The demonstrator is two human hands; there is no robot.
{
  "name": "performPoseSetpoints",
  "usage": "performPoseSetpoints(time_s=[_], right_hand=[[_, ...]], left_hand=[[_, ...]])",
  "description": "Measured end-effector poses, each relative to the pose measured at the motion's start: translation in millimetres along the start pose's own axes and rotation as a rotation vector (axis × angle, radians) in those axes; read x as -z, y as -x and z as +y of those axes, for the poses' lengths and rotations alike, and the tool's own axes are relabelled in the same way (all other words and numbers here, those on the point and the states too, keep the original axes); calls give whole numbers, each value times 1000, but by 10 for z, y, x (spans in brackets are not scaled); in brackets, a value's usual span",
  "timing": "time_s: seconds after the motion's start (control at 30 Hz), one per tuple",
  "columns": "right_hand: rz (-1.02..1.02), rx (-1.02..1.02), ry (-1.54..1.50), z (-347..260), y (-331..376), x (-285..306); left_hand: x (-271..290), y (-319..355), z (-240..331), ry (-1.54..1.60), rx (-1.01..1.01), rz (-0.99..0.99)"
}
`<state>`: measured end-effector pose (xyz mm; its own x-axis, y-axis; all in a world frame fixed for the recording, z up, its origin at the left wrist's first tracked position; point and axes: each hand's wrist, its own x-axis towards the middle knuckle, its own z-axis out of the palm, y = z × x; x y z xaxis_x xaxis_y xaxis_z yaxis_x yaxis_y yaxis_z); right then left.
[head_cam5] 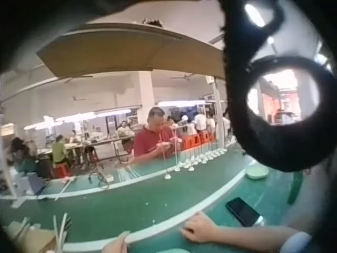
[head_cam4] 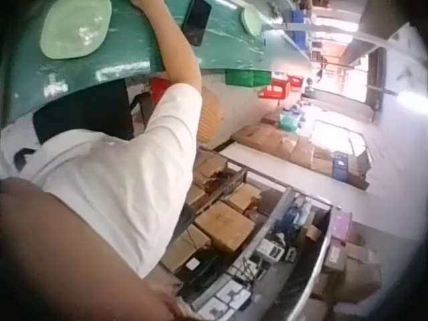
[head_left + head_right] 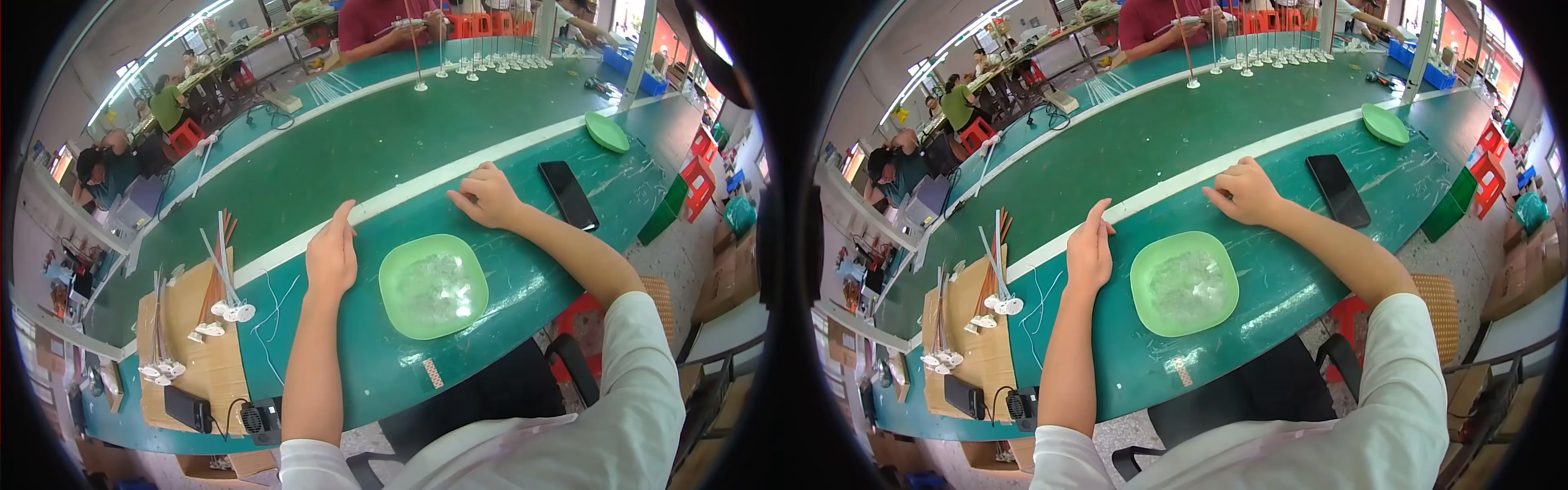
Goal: Pulling thin white wires from a reel, cutting them to length with scissors, and organizing them near a cardboard box on a production floor.
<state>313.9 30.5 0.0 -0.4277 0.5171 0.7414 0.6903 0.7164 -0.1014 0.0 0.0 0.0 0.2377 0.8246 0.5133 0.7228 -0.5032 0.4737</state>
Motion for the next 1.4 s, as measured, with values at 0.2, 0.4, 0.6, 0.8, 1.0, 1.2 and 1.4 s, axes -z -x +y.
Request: performPoseSetpoints(time_s=[0.2,0.4,0.6,0.8,1.0,1.2,1.4], right_hand=[[-14,-39,-34,-48,25,-40],[-30,-56,-7,-41,9,-87],[-24,-147,19,-61,10,-69],[-8,-44,65,-80,-32,-82],[53,-194,6,-35,53,2],[57,-361,-54,-74,77,47],[51,-391,-116,-102,30,33]], left_hand=[[20,2,-80,68,3,0],[18,30,-126,97,7,59],[23,-3,-84,165,18,218],[16,-20,-98,108,3,185],[-76,-17,-91,44,14,135],[-68,-41,-108,55,27,101],[15,-24,-156,86,59,41]])
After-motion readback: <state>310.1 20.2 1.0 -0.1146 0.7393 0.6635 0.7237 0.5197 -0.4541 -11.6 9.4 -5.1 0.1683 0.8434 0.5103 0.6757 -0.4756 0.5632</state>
